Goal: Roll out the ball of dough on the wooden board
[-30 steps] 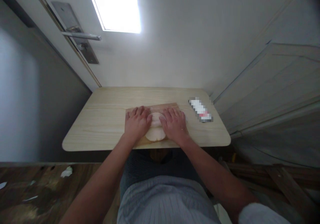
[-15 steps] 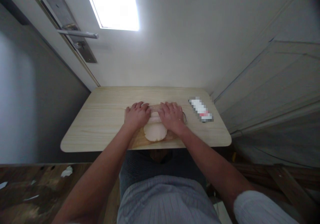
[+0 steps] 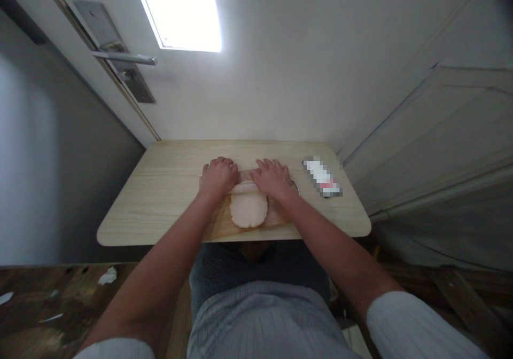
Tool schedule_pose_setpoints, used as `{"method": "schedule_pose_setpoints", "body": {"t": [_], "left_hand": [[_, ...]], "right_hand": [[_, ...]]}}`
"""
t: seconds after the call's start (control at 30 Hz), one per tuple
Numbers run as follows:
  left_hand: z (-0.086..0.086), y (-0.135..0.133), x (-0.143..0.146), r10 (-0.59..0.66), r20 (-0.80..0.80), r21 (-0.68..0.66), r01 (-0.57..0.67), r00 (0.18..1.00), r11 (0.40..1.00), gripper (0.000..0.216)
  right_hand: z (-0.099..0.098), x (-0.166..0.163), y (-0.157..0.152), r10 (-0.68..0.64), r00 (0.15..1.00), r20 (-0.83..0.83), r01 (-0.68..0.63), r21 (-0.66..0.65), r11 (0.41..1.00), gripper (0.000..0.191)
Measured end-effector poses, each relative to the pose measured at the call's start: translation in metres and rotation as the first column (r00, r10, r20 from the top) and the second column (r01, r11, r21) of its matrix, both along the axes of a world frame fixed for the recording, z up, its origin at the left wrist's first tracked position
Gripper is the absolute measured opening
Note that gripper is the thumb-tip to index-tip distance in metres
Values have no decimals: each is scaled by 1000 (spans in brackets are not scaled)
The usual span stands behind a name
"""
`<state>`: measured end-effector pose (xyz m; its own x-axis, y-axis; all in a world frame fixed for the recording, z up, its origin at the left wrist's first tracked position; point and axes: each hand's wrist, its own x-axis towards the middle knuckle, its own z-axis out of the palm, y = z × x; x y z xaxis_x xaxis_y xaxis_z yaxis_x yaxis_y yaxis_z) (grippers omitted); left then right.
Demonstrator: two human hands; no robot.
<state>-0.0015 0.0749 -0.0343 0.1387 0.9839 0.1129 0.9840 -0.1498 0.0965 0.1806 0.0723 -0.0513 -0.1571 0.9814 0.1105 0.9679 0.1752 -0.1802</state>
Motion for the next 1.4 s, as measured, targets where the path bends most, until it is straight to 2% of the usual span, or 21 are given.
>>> {"method": "schedule_pose_setpoints", "body": {"t": [0.17,0.37,0.57,0.77,1.1,1.4], "left_hand": [[2,-1,1,6,0,6,-6,1000,1000,46],[4,-16,1,-31,-9,33,31,999,999,45],[3,-41,3,-13,5,75,13,1000,997,43],[-2,-67,3,-33,5,128,32,999,991,43],[-7,-115,3,-58,49,166,49,997,985,48],[-14,-152,0,-81,106,178,61,991,982,52]], "right_hand": [[0,-1,0,-11,1000,-10,11,3,1000,56],[-5,-1,-18,-40,999,-5,40,61,997,58],[-2,0,-52,-17,1000,-1,17,154,988,57],[3,2,-84,15,999,-28,-10,165,986,54],[-11,8,-134,92,991,-96,-60,293,954,56],[-14,11,-180,121,987,-102,-86,293,952,59]]}}
